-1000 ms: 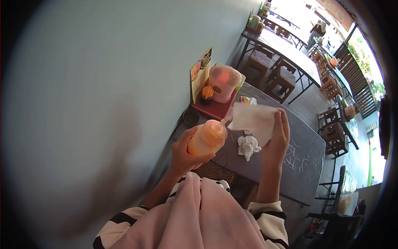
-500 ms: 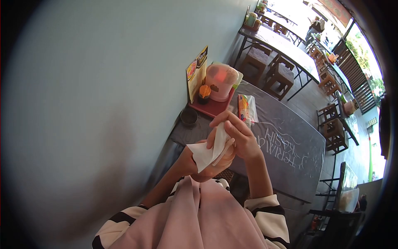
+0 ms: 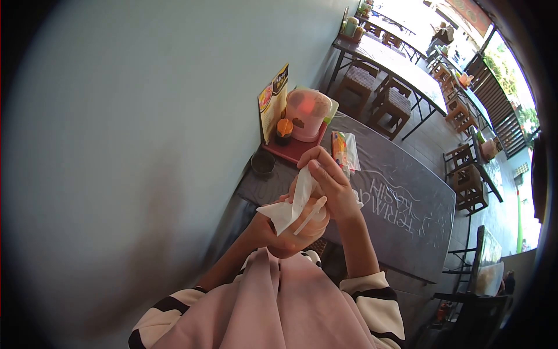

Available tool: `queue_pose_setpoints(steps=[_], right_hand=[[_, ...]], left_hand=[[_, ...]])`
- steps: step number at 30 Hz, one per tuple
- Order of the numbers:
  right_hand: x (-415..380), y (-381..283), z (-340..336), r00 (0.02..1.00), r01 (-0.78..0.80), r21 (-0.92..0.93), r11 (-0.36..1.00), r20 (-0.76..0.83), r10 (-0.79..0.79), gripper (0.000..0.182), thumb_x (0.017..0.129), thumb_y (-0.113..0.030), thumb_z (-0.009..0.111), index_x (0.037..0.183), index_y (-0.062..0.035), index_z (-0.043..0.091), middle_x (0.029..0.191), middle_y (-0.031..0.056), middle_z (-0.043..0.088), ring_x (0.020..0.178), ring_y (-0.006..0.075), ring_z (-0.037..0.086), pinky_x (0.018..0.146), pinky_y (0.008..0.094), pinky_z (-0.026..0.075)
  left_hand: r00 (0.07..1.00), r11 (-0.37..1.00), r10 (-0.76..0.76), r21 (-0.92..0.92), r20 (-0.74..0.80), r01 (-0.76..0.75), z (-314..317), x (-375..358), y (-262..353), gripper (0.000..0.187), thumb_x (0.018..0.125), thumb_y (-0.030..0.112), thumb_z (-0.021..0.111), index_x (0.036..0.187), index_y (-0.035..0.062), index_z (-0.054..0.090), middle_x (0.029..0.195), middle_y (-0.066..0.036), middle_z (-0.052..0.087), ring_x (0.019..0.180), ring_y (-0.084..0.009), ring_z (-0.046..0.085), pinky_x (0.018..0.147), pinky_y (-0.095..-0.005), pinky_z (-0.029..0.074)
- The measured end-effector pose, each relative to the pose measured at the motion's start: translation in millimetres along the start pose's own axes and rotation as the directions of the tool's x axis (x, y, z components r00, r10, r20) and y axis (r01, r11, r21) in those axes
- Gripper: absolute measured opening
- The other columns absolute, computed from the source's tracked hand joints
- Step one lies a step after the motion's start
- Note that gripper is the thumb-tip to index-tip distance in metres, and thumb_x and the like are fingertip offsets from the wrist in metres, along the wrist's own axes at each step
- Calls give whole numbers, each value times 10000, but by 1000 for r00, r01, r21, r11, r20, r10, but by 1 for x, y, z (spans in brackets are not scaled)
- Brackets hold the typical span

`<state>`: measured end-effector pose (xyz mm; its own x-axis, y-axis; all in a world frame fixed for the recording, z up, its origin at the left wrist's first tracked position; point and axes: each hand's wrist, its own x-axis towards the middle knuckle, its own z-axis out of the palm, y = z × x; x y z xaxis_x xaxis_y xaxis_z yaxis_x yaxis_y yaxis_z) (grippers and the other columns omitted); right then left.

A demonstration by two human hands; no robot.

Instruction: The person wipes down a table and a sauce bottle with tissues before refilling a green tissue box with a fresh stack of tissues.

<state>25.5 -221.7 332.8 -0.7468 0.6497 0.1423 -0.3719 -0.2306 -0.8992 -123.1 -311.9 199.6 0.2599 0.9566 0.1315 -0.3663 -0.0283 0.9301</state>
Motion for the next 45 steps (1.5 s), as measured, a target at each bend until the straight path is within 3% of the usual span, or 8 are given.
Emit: queue_pose_setpoints(steps=[8, 22, 32, 34, 36, 39, 43, 45], right_hand=[[-15, 4, 14, 965, 114, -18, 993, -237, -115, 181, 991, -189, 391, 1016, -17, 439, 872, 27, 446, 777, 66, 514, 815, 390, 562], [-44, 8, 22, 739, 96, -453, 887, -564, -368, 151, 988, -136, 389, 1069, -34, 465, 843, 49, 556, 702, 68, 528, 623, 204, 425], [-70, 12, 53, 689, -103, -831, 546, -456, -564, 111, 956, -50, 423, 1034, 12, 472, 780, 109, 588, 686, 128, 587, 606, 238, 451], [-64, 17, 52, 677, 110, -894, 434, -252, -692, 85, 933, 0, 438, 1005, 24, 476, 758, 118, 575, 638, 125, 567, 580, 243, 443], [-59, 14, 42, 686, 74, -858, 509, -326, -651, 86, 953, -62, 438, 994, 2, 479, 768, 76, 561, 676, 106, 567, 603, 252, 461], [-42, 8, 16, 717, 181, -165, 970, -653, -245, 163, 980, -216, 427, 1010, -69, 490, 856, 10, 535, 772, 74, 545, 599, 226, 449], [-31, 17, 22, 650, 252, -126, 959, -713, -264, 152, 976, -210, 432, 1038, -79, 478, 828, 2, 518, 733, 52, 523, 587, 219, 443], [-37, 26, 38, 777, 38, -581, 813, -494, -390, 191, 963, -128, 416, 1135, -52, 449, 1002, 118, 572, 910, 208, 588, 720, 302, 485]], left_hand=[[998, 998, 36, 48, -52, -34, 16, 0, 25, 894, 491, 196, 849, 1278, 36, 454, 1199, -71, 543, 1129, -195, 519, 981, -339, 392], [977, 987, 156, 67, -144, -148, 27, -1, 32, 854, 604, 216, 862, 1298, -23, 425, 1182, -80, 555, 1064, -136, 557, 910, -296, 467], [933, 979, 184, 145, -310, -145, 31, 0, 42, 732, 643, 103, 824, 1263, -11, 452, 1170, -82, 559, 1067, -144, 560, 905, -296, 480], [904, 935, 257, 323, -342, -143, 31, 1, 47, 706, 649, 110, 822, 1245, -10, 462, 1163, -87, 561, 1057, -148, 567, 896, -302, 489], [890, 936, 277, 311, -362, -165, 29, 2, 49, 697, 652, 116, 822, 1238, -10, 466, 1157, -87, 563, 1051, -151, 571, 892, -307, 493], [880, 944, 280, 277, -384, -179, 23, 0, 51, 694, 653, 125, 823, 1234, -8, 468, 1150, -87, 566, 1041, -155, 577, 890, -315, 497], [895, 950, 256, 265, -367, -163, 19, -3, 47, 720, 649, 109, 809, 1253, -14, 436, 1146, -91, 559, 1050, -187, 569, 904, -330, 483], [895, 954, 235, 268, -379, -137, 25, -4, 52, 720, 646, 110, 811, 1251, -15, 439, 1146, -91, 559, 1051, -188, 569, 903, -329, 483]])
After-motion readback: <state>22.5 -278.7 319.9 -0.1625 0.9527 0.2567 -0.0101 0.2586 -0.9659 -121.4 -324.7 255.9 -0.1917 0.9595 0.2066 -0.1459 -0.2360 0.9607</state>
